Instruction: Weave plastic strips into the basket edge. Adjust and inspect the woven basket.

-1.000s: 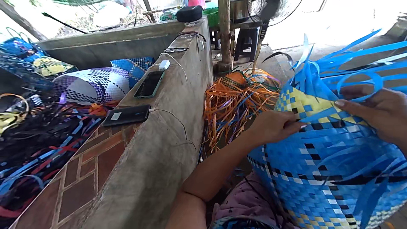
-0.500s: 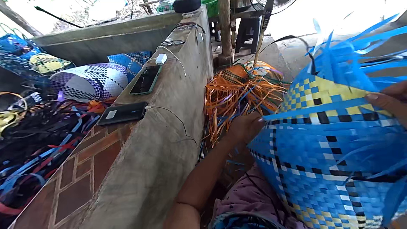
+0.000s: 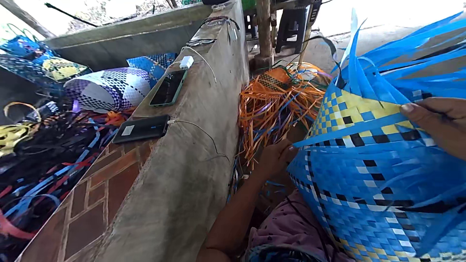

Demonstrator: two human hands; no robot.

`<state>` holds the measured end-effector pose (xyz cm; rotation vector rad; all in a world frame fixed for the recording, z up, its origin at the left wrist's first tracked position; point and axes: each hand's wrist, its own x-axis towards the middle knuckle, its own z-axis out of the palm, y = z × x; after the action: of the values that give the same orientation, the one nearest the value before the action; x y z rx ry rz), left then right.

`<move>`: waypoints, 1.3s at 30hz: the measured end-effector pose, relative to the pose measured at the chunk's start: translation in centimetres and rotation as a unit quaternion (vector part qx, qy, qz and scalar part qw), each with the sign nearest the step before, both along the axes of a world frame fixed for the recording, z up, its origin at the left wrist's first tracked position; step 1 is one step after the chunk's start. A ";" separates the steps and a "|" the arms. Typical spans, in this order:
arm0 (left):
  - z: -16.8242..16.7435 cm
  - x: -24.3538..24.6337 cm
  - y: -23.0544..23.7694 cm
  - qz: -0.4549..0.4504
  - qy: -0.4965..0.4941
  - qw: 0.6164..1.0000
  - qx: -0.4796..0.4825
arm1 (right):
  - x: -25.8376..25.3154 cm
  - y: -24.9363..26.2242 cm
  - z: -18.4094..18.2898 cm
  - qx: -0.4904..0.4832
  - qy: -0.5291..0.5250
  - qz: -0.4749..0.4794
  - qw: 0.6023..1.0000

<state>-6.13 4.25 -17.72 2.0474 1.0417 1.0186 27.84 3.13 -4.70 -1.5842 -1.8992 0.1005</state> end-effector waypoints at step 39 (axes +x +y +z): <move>-2.1 -0.1 -1.1 0.001 -0.114 0.993 0.022 | -0.7 -0.8 -0.6 0.027 -0.087 0.064 0.994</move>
<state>-6.21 3.12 -19.84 1.9101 0.9086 1.2533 27.14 2.33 -5.30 -1.4742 -2.1189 -0.0351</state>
